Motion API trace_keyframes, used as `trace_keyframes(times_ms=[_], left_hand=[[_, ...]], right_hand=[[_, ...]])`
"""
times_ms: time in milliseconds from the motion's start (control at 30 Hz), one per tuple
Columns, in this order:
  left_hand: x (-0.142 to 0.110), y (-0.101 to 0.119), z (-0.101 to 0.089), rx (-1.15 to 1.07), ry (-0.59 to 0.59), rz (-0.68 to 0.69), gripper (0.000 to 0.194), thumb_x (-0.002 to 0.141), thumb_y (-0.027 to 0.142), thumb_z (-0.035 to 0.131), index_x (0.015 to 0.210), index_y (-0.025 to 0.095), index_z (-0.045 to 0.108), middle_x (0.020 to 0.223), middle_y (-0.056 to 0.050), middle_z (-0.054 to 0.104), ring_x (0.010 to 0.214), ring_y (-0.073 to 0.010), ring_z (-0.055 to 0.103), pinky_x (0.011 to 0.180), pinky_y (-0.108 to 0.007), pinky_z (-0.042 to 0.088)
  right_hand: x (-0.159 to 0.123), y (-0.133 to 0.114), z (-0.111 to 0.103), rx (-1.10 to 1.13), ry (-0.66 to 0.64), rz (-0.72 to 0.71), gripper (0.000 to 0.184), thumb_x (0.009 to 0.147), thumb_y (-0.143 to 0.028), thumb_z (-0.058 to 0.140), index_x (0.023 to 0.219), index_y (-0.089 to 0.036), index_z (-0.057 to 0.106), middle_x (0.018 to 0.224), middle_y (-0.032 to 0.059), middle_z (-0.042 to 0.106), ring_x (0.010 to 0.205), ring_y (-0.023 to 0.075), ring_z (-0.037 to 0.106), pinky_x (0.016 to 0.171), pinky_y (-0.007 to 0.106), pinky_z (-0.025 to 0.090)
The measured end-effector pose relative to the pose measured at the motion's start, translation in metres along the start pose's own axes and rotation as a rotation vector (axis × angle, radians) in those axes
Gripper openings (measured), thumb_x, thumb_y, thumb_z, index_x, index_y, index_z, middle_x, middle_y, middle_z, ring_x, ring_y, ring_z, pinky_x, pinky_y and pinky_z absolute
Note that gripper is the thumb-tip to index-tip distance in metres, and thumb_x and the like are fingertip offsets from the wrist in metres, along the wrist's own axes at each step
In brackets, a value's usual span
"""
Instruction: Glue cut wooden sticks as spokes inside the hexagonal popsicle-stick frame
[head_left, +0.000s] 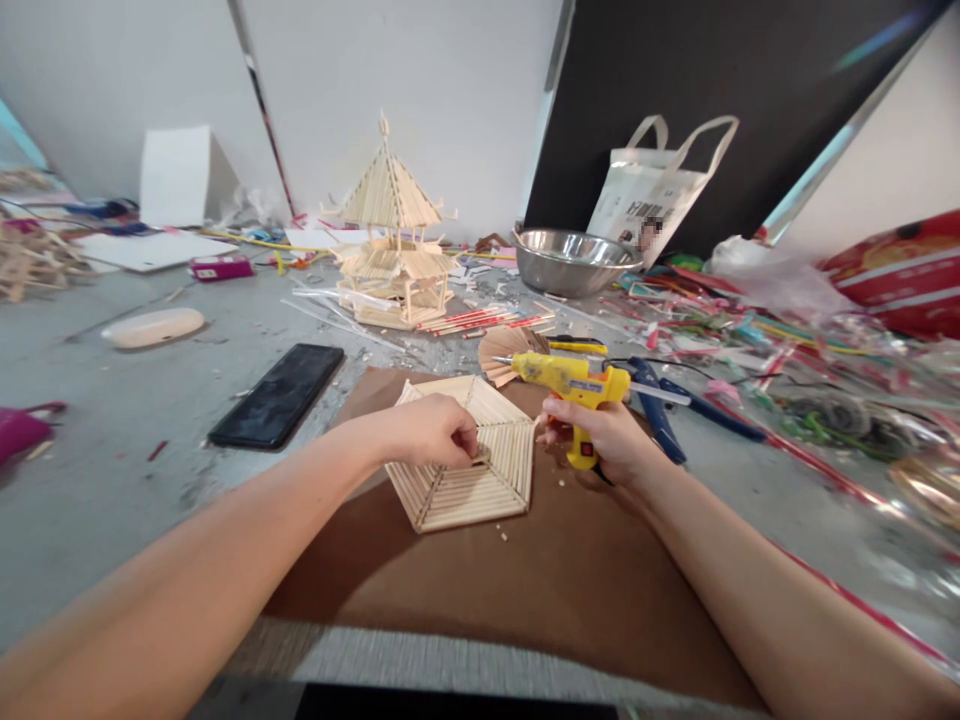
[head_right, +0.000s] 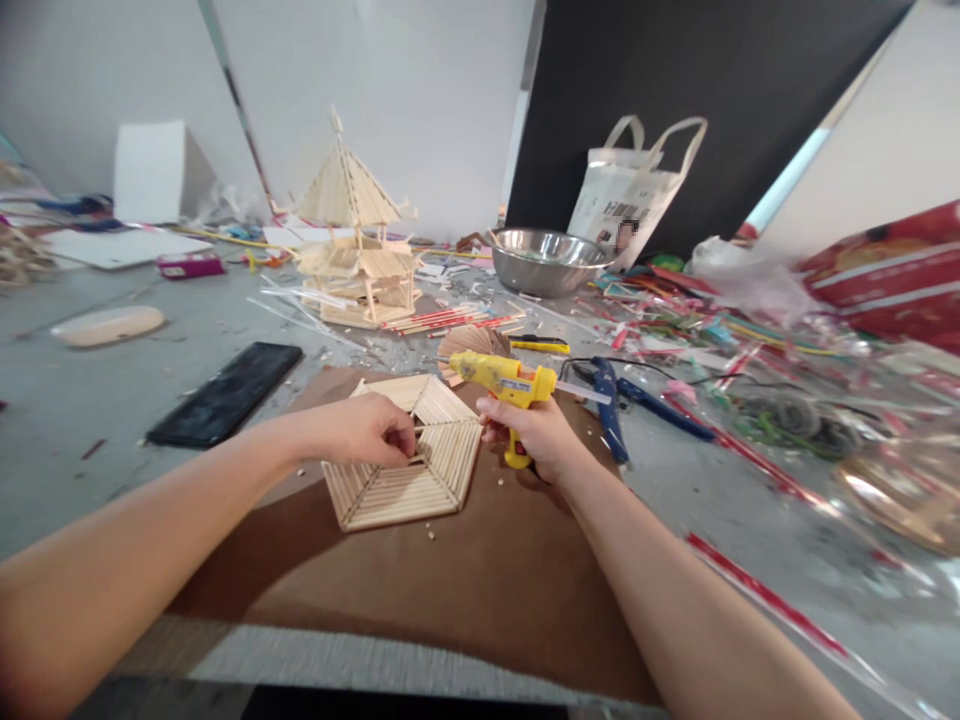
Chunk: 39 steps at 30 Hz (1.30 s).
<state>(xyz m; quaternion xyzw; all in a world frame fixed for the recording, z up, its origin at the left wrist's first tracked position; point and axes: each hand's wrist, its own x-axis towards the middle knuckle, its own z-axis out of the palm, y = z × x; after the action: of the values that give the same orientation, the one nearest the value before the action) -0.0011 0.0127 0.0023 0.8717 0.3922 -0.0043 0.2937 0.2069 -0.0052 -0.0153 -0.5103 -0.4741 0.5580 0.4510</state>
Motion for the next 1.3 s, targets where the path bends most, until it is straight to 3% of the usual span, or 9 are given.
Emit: trace_keyframes(times_ms=[1300], left_hand=[[0.0032,-0.0029,0.0016,0.041,-0.053,0.07,0.022,0.067,0.023,0.052,0.084,0.016,0.065,0.081,-0.001,0.066,0.067,-0.0088,0.056,0.059,-0.015,0.036]], right_hand=[[0.0024,0.0038,-0.0033,-0.012,-0.004,-0.018,0.021,0.056,-0.029,0.067,0.065,-0.014,0.056,0.057,-0.0003,0.059,0.043,0.0083,0.053,0.044,0.02,0.045]])
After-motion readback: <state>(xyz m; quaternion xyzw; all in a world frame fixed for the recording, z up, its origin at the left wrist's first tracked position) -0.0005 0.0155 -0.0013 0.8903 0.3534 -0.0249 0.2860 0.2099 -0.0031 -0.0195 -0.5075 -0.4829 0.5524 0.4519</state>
